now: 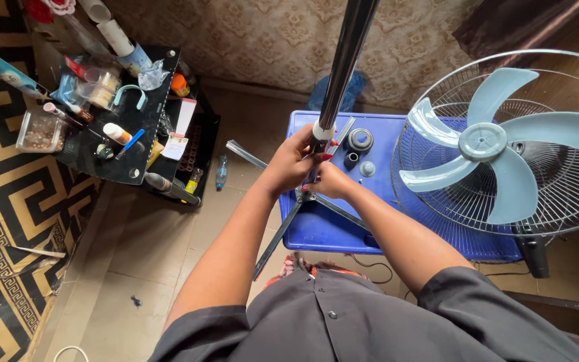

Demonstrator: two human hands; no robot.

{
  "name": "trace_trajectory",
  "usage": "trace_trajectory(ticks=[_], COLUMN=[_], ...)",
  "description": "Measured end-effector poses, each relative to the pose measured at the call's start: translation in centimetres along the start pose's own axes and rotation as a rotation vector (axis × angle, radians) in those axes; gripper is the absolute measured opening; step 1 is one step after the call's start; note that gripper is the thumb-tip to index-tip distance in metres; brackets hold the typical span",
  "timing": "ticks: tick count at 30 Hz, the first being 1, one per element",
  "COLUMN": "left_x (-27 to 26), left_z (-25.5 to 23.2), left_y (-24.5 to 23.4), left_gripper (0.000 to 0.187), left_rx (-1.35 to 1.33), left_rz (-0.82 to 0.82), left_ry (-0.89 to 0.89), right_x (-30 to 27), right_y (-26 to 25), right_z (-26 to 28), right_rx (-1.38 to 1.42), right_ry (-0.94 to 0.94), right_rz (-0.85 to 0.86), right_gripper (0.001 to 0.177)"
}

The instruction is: The person assembles a fan stand by inserting metal rods into a central hub and securing them with a screwdriver. They handle multiple rods, align them, and tighten fasteners to form a stable base structure.

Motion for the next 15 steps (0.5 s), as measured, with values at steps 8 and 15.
trace_trajectory(ticks=[8, 15], left_x=[-0.08, 0.0], left_z=[0.7, 0.84], left_y=[-0.35, -0.26], left_gripper=[0.051, 0.05], left_rx=[-0.027, -0.059], left_rz=[0.04, 0.031], left_ry=[-0.036, -0.016], right_x=[-0.6, -0.29], right_y=[-0.25, -0.32], right_z=[0.75, 0.12], right_rx=[-0.053, -0.044], right_ry=[0.079, 0.034], right_rz=[-0.013, -0.012], right_gripper=[0.027, 0.025])
Point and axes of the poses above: each hand's wrist, its own x-axis towards the middle knuckle, its own y-axis out of the palm, z = x × y, the point moved 9 cm from there along x, towards the middle knuckle, and after that the axes turned 1 degree about z, right-handed, at the moved point
